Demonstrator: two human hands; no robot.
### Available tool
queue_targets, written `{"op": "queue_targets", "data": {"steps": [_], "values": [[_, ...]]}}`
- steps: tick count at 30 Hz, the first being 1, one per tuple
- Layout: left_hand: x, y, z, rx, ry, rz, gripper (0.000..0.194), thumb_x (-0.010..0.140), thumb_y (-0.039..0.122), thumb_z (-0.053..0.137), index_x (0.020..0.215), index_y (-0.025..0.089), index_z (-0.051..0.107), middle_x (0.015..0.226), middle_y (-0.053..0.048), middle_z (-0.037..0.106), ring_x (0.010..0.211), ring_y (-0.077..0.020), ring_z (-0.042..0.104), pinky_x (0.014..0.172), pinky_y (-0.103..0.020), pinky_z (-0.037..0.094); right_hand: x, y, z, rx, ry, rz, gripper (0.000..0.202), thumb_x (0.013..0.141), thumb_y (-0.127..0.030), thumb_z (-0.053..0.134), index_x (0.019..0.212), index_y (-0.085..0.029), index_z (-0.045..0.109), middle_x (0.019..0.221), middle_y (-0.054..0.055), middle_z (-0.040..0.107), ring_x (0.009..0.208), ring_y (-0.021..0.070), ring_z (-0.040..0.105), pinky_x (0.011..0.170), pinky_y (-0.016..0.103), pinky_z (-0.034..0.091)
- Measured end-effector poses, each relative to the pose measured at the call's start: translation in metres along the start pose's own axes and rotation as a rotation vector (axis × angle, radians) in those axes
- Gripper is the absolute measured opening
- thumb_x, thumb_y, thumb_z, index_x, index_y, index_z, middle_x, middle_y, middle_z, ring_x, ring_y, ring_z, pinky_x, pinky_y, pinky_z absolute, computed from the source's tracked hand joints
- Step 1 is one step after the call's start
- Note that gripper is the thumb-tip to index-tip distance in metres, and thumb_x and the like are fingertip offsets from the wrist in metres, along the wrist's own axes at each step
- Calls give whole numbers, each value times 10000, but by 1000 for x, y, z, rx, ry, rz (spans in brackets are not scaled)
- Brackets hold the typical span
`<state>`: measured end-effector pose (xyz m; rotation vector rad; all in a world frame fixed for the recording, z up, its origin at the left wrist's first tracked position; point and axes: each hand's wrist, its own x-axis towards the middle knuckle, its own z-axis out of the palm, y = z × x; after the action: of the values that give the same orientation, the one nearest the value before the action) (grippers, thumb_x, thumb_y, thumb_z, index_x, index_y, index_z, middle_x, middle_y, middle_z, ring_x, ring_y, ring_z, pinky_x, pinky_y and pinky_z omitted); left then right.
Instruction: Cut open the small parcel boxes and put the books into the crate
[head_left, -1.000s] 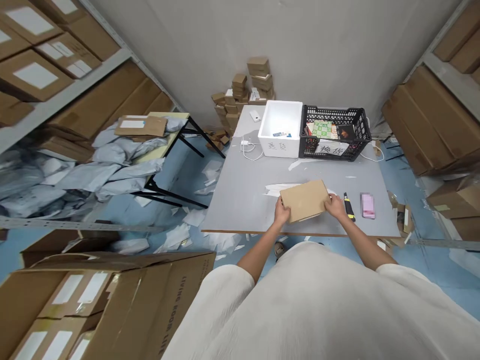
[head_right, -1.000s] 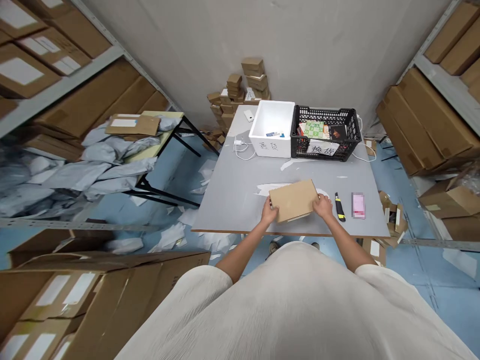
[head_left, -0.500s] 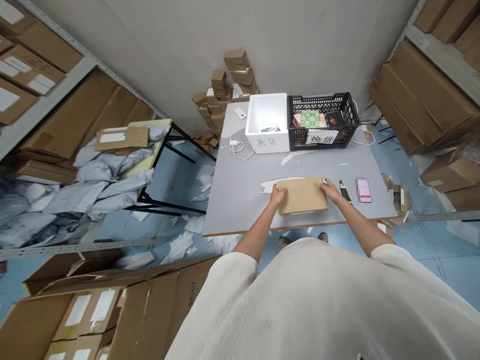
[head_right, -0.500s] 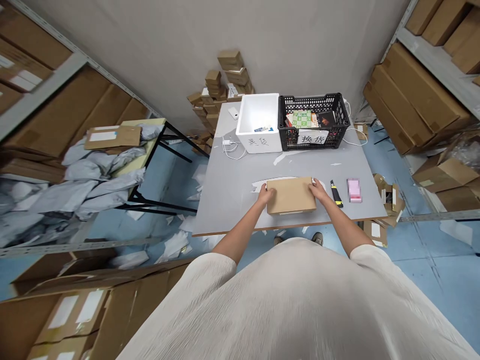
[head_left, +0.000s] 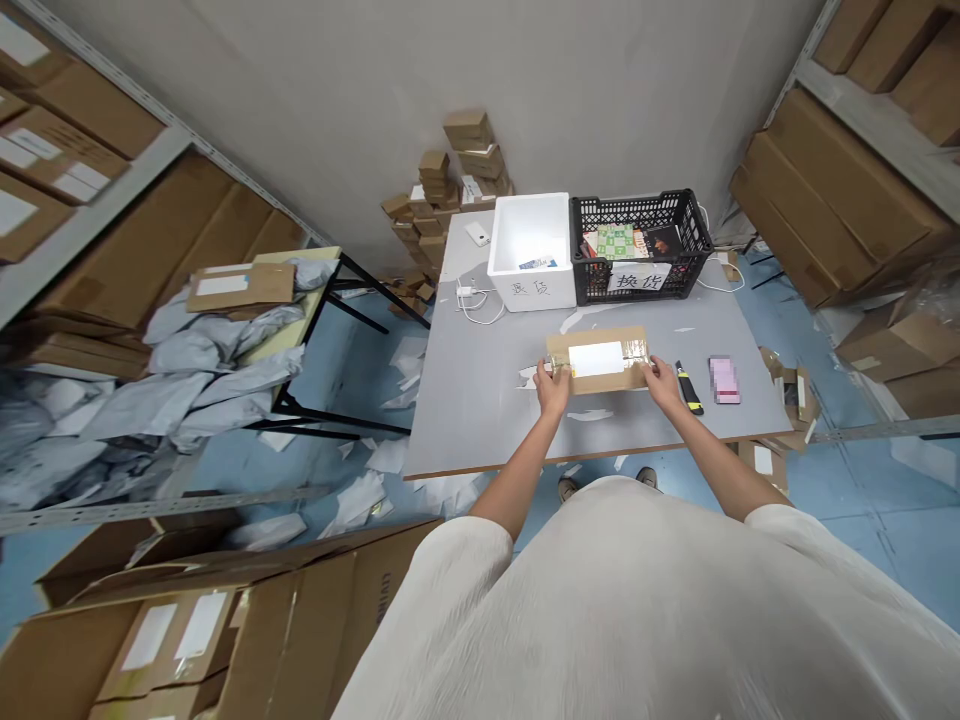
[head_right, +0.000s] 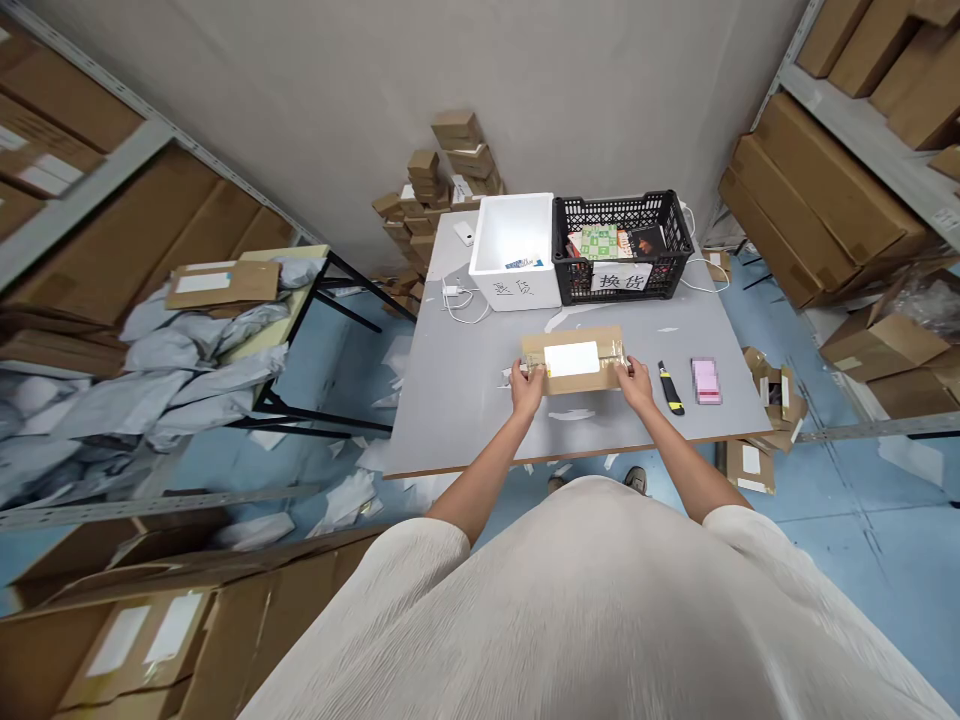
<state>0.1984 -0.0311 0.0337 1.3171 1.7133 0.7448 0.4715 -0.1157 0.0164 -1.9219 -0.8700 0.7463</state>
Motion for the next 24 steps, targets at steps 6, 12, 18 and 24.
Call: {"op": "queue_targets", "data": {"steps": [6,12,18,24], "values": [[4,-39,6,113,-86,-9,540,973,422,724,1447,175,644,1263,-145,680,1125,-270,679,1018,-355,525,-1,29,-1,-193,-58,-4,569,848,-619,661,1154,-162,806,925,108,717,1059,346,661,1016,485,558],[16,-56,15,88,-62,-15,602,900,394,790,1441,173,649,1316,-149,682,1164,-261,675,1074,-366,513,8,42,7,-67,-61,-4,624,807,-567,675,1271,-161,767,1262,151,768,1104,313,705,1075,499,570],[21,-57,18,-150,-130,-3,791,867,300,806,1599,200,522,1474,-171,662,1266,-271,680,1106,-392,533,12,39,13,-17,-75,2,786,817,-452,711,1547,-171,636,1481,165,707,1201,328,722,1152,515,555],[14,-43,12,-279,-248,74,735,863,192,750,1567,255,548,1390,-105,731,1257,-253,709,1149,-415,535,5,29,9,-1,-107,-29,874,803,-373,708,1641,-177,557,1584,150,655,1474,360,604,1291,513,438]]}}
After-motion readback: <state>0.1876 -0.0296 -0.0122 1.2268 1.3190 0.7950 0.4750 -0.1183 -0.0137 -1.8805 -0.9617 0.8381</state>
